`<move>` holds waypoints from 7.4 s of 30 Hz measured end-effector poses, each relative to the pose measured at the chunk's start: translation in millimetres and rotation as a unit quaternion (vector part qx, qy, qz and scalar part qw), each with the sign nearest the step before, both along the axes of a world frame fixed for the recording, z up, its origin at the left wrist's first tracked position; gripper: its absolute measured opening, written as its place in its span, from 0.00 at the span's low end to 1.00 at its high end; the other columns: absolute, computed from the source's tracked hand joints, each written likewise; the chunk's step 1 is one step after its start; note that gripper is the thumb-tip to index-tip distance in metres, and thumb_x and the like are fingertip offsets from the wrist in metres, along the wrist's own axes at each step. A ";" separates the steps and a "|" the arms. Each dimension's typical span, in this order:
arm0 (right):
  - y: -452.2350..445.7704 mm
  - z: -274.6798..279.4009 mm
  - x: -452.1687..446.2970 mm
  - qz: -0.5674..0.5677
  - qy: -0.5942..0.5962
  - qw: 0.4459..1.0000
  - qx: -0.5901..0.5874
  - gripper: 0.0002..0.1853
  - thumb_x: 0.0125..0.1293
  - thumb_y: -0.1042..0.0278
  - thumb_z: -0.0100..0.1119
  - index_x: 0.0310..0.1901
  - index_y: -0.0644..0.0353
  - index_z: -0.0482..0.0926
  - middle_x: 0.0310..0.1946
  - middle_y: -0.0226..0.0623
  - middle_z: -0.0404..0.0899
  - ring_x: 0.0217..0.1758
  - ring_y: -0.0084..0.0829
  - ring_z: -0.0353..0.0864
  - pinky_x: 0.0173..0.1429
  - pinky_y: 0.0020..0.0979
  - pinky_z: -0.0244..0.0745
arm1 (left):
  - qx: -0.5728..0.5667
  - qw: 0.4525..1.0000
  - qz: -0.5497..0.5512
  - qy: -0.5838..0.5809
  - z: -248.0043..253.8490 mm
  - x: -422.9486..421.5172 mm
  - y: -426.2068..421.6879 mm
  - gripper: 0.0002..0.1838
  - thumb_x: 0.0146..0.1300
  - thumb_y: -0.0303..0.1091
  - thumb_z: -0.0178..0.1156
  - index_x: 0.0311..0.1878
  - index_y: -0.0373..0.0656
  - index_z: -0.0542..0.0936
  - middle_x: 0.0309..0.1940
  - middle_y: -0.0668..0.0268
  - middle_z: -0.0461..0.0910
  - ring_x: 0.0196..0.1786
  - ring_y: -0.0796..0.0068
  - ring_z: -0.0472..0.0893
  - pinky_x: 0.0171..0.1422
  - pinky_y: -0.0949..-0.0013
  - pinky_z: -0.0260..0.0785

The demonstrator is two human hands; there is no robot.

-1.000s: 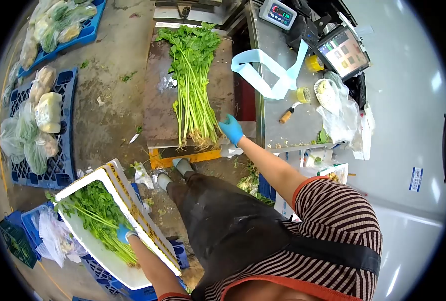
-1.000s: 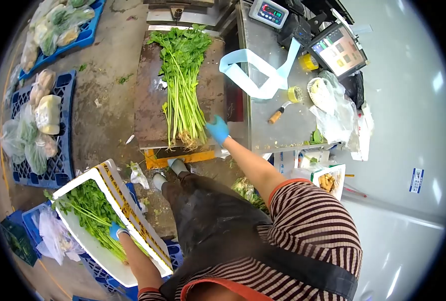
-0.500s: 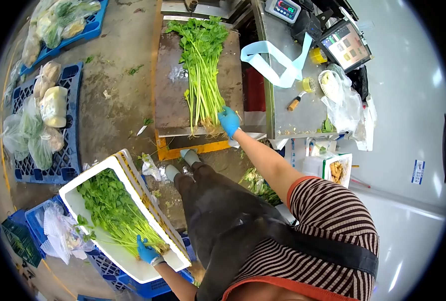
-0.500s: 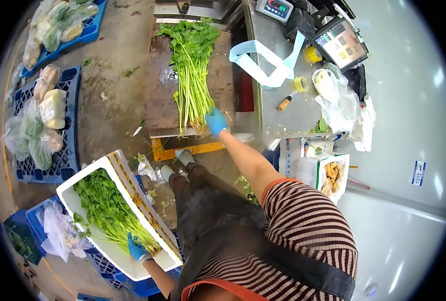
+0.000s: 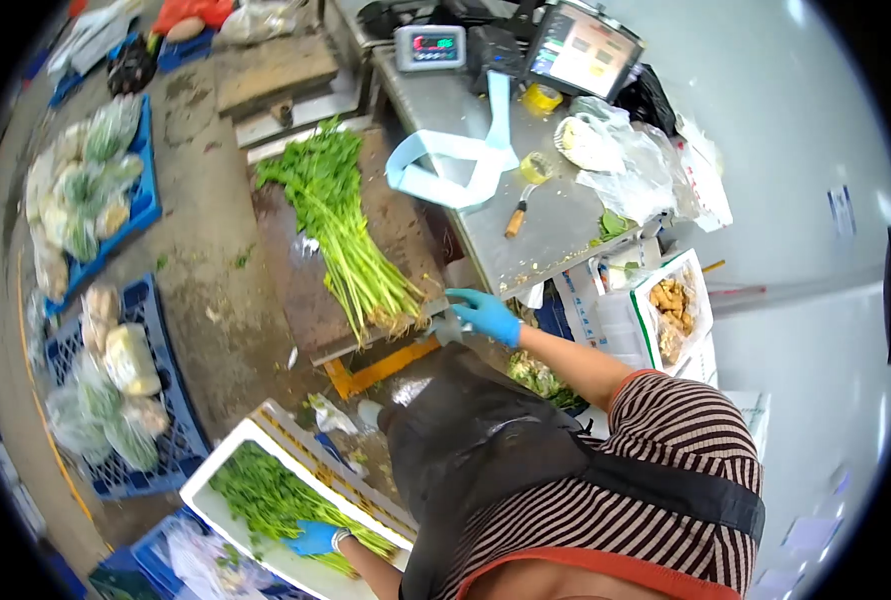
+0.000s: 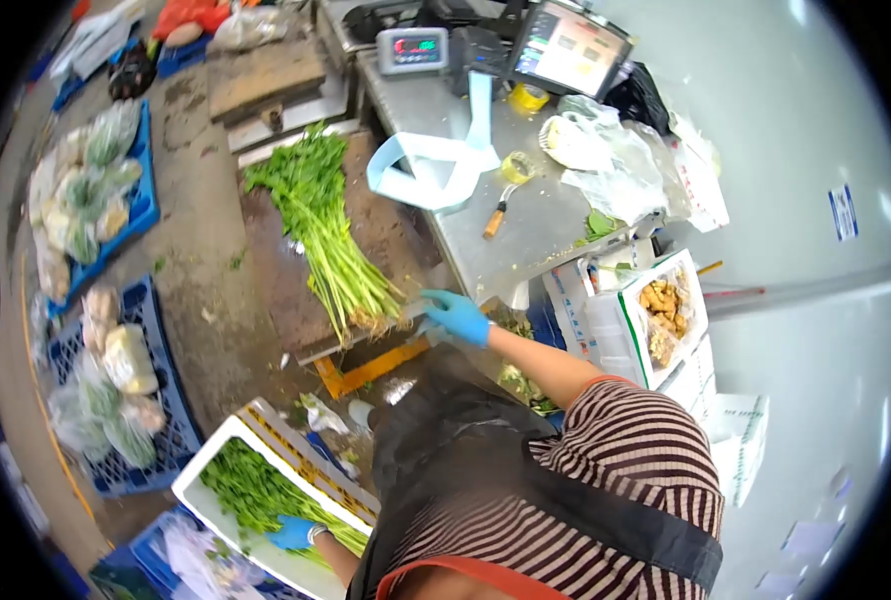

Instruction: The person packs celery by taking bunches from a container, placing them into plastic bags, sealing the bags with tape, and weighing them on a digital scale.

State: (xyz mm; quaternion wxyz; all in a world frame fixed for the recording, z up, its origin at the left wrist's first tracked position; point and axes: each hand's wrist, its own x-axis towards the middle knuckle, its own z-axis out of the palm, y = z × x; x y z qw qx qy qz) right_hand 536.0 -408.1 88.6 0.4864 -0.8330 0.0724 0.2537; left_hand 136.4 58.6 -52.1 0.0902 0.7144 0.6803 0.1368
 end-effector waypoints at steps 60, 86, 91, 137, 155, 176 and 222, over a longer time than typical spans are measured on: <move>-399.2 -111.2 -57.8 -0.049 0.188 0.968 0.159 0.10 0.61 0.64 0.64 0.38 0.62 0.84 0.31 0.34 0.83 0.27 0.23 0.79 0.32 0.26 0.76 | -0.351 0.834 -0.412 -0.105 59.9 496.7 -513.9 0.36 0.70 0.60 0.50 0.55 0.27 0.78 0.48 0.45 0.82 0.48 0.52 0.81 0.54 0.56 0.71; -178.7 -278.5 26.8 -0.320 0.286 0.882 0.192 0.34 0.70 0.49 0.56 0.70 0.60 0.63 0.68 0.43 0.66 0.63 0.35 0.74 0.62 0.36 0.74 | -0.654 0.738 -0.161 -0.042 -34.4 63.4 -402.8 0.31 0.73 0.58 0.50 0.65 0.42 0.74 0.51 0.58 0.81 0.49 0.69 0.81 0.54 0.67 0.72; -180.3 -362.3 16.2 -0.379 0.057 0.894 0.232 0.31 0.72 0.47 0.50 0.67 0.62 0.67 0.65 0.38 0.72 0.60 0.34 0.76 0.61 0.35 0.72 | -0.633 0.738 -0.201 -0.121 -22.1 143.5 -442.3 0.31 0.74 0.57 0.48 0.67 0.42 0.73 0.56 0.58 0.80 0.54 0.67 0.80 0.60 0.66 0.70; -252.3 -36.6 -78.0 0.248 0.033 0.968 -0.013 0.18 0.62 0.47 0.63 0.35 0.56 0.84 0.30 0.40 0.84 0.34 0.41 0.84 0.42 0.38 0.78 | -0.477 0.837 -0.212 -0.164 114.2 139.2 -516.5 0.11 0.57 0.29 0.71 0.26 0.36 0.78 0.22 0.75 0.73 0.27 0.86 0.67 0.31 0.75 0.65; -147.2 26.5 -170.6 0.320 0.463 0.754 0.339 0.07 0.67 0.67 0.62 0.41 0.61 0.82 0.35 0.26 0.78 0.38 0.17 0.73 0.44 0.22 0.70 | -0.195 0.886 -0.338 -0.251 160.0 59.8 -411.9 0.12 0.56 0.32 0.72 0.35 0.36 0.78 0.29 0.59 0.76 0.29 0.69 0.73 0.38 0.67 0.69; 8.8 66.5 -139.7 0.028 0.414 0.716 0.562 0.07 0.71 0.69 0.52 0.35 0.59 0.76 0.28 0.29 0.77 0.31 0.22 0.76 0.39 0.27 0.76 | -0.351 0.903 0.073 -0.237 24.9 -216.3 -196.0 0.14 0.52 0.39 0.69 0.24 0.37 0.80 0.20 0.57 0.81 0.25 0.64 0.81 0.33 0.62 0.72; 164.6 -221.1 55.0 -0.164 0.051 0.922 -0.346 0.38 0.42 0.53 0.80 0.53 0.61 0.72 0.49 0.49 0.76 0.52 0.53 0.78 0.54 0.49 0.75 | -0.580 0.693 0.124 -0.410 113.8 246.9 -66.3 0.10 0.66 0.28 0.57 0.47 0.35 0.80 0.37 0.65 0.81 0.35 0.78 0.79 0.33 0.82 0.67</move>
